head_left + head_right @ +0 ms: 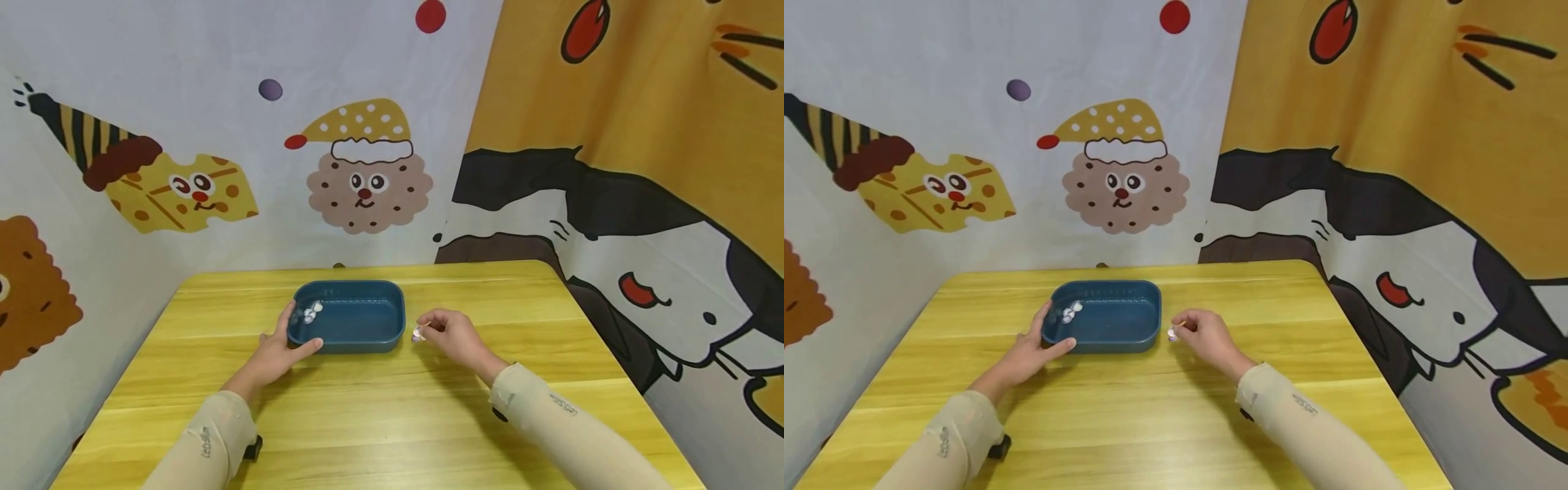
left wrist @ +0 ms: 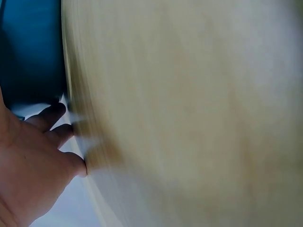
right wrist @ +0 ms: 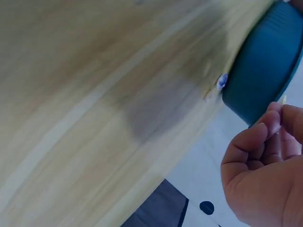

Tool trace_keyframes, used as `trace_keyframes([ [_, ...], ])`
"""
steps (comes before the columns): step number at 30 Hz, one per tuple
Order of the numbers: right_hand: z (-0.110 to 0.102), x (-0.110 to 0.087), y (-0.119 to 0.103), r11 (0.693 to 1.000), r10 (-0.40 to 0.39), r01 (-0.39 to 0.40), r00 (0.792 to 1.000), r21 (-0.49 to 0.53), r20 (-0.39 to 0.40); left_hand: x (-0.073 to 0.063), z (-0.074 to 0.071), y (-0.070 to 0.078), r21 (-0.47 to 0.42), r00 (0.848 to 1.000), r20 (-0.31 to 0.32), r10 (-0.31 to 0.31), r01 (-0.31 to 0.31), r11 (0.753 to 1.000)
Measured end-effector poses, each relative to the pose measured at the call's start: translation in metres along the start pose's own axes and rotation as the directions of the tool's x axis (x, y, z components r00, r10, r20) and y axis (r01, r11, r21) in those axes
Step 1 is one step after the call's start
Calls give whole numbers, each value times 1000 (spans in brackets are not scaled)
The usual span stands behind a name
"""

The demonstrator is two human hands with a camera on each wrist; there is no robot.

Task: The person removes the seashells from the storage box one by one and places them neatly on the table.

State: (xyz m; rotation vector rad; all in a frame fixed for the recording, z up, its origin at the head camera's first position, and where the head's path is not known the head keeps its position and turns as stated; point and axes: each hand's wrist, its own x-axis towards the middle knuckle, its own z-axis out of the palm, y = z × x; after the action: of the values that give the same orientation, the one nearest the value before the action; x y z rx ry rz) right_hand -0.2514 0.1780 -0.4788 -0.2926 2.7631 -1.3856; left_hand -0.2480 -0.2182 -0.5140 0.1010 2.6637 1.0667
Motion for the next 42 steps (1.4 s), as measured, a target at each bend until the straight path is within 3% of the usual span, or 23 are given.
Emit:
trace_keyframes([
  [6, 2, -1, 9, 995, 56, -53, 998, -90, 25, -1, 0, -2, 6, 1000, 1, -3, 3, 1000],
  [12, -3, 2, 20, 987, 88, -92, 995, -128, -38, -1, 0, 0, -4, 1000, 0, -1, 1, 1000],
  [23, -5, 8, 34, 941, 131, -127, 991, -313, -8, -4, -1, 6, -13, 1000, 2, -6, 6, 1000],
  [42, -6, 11, 38, 944, 148, -139, 989, -299, 6, -4, -1, 4, -12, 1000, 14, -16, 16, 1000],
])
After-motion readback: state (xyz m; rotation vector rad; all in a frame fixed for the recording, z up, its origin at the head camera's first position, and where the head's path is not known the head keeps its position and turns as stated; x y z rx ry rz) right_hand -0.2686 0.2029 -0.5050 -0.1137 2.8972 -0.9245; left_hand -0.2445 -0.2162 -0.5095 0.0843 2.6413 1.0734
